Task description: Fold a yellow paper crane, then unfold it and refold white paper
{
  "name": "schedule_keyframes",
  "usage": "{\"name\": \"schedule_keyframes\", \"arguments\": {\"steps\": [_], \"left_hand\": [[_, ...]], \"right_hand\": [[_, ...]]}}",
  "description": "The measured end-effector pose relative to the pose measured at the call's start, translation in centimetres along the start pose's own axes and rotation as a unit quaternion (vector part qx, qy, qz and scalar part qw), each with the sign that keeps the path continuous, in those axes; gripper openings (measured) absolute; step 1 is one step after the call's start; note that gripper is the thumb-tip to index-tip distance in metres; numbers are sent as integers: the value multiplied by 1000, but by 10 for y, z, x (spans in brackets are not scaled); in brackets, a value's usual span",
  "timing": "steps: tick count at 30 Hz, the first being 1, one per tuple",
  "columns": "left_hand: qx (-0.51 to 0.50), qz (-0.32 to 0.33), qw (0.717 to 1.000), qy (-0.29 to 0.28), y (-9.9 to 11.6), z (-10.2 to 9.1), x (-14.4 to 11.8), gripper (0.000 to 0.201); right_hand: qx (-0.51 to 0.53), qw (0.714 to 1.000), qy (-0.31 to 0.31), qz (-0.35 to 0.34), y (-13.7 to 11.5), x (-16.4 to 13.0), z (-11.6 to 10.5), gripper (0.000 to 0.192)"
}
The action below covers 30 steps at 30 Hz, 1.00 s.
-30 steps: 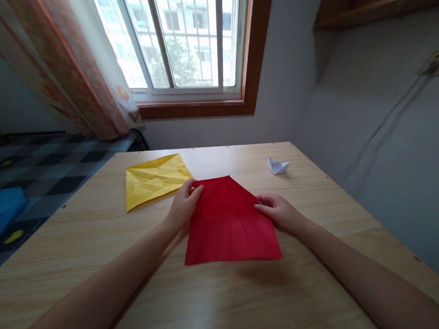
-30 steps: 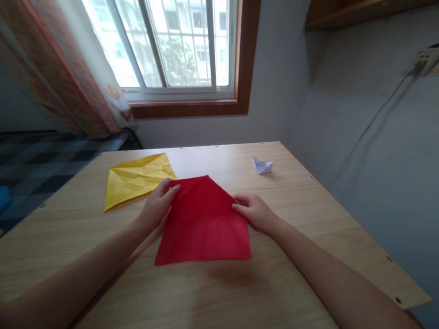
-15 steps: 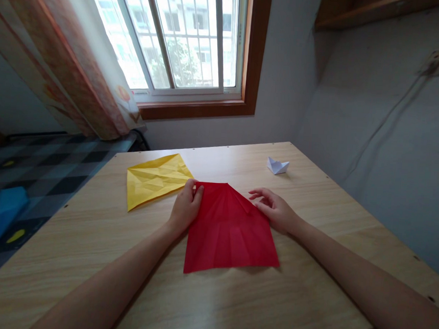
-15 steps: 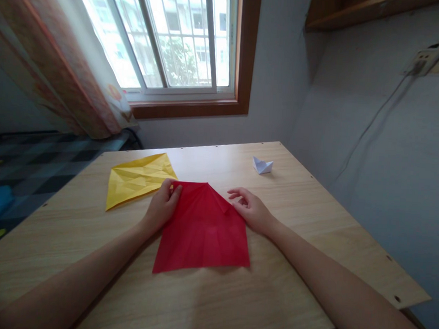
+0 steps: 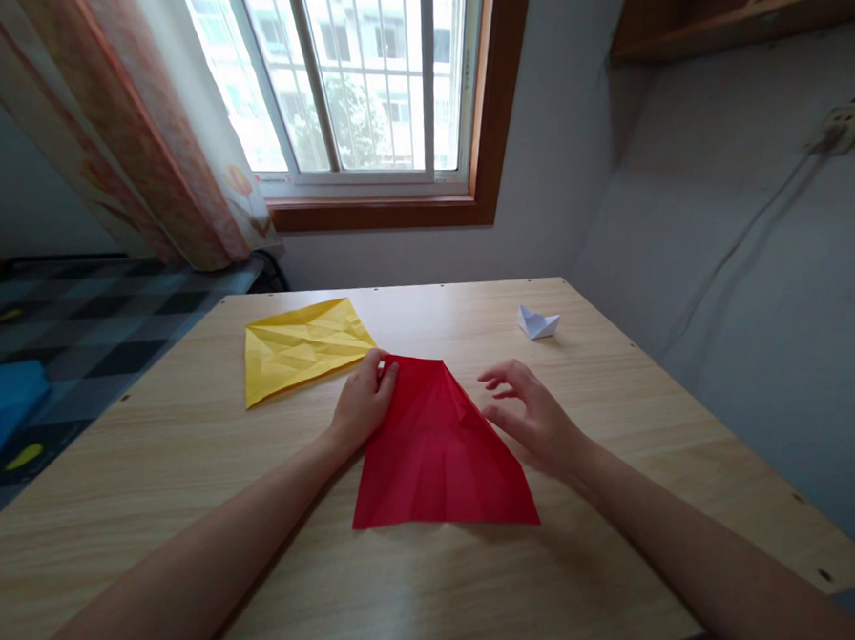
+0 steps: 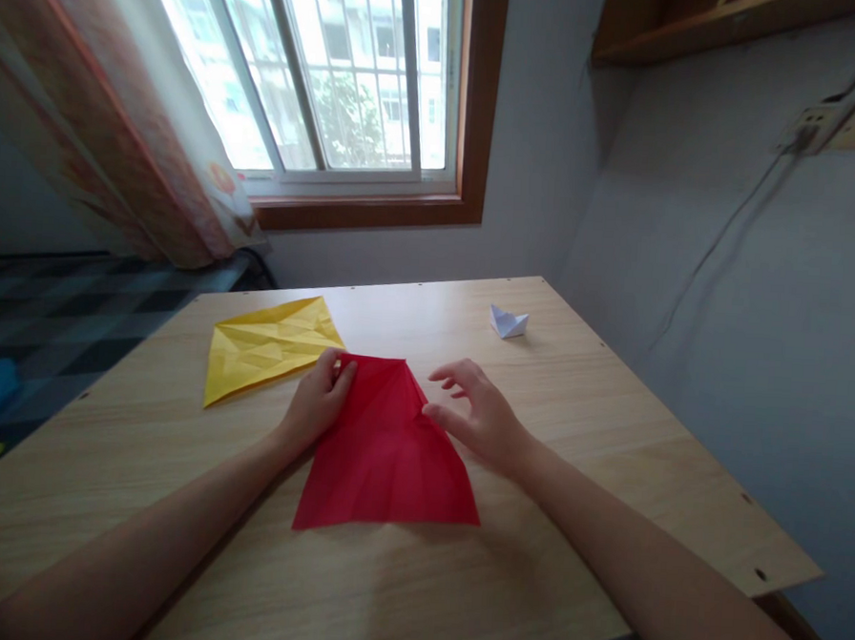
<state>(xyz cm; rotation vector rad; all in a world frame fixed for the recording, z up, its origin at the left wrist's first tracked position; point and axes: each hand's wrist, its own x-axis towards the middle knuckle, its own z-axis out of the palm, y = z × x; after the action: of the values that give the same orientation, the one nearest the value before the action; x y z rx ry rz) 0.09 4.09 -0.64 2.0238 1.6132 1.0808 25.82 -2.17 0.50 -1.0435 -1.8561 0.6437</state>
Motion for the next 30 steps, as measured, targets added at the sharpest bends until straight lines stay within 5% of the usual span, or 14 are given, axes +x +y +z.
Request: {"name": "schedule_keyframes", "arguments": {"steps": [5, 9, 13, 21, 30], "left_hand": [[-4, 1, 1000, -6, -1, 0, 0, 19], [-1, 5, 1000, -3, -1, 0, 1, 19], [-5, 4, 1000, -9, 0, -1, 1, 18], [-19, -3, 1000, -17, -3, 0, 2, 21], [-28, -2, 1000, -11, -5, 1, 3, 21]], "right_hand": [[-201, 968, -77, -130, -13, -3, -3, 14], [-355, 920, -101, -128, -7, -3, -3, 25], [-411, 902, -97, -90, -1, -2, -3, 25], [-398, 916, -30, -22, 3, -1, -3, 5], [-237, 967, 30, 91, 14, 5, -7, 7]]}}
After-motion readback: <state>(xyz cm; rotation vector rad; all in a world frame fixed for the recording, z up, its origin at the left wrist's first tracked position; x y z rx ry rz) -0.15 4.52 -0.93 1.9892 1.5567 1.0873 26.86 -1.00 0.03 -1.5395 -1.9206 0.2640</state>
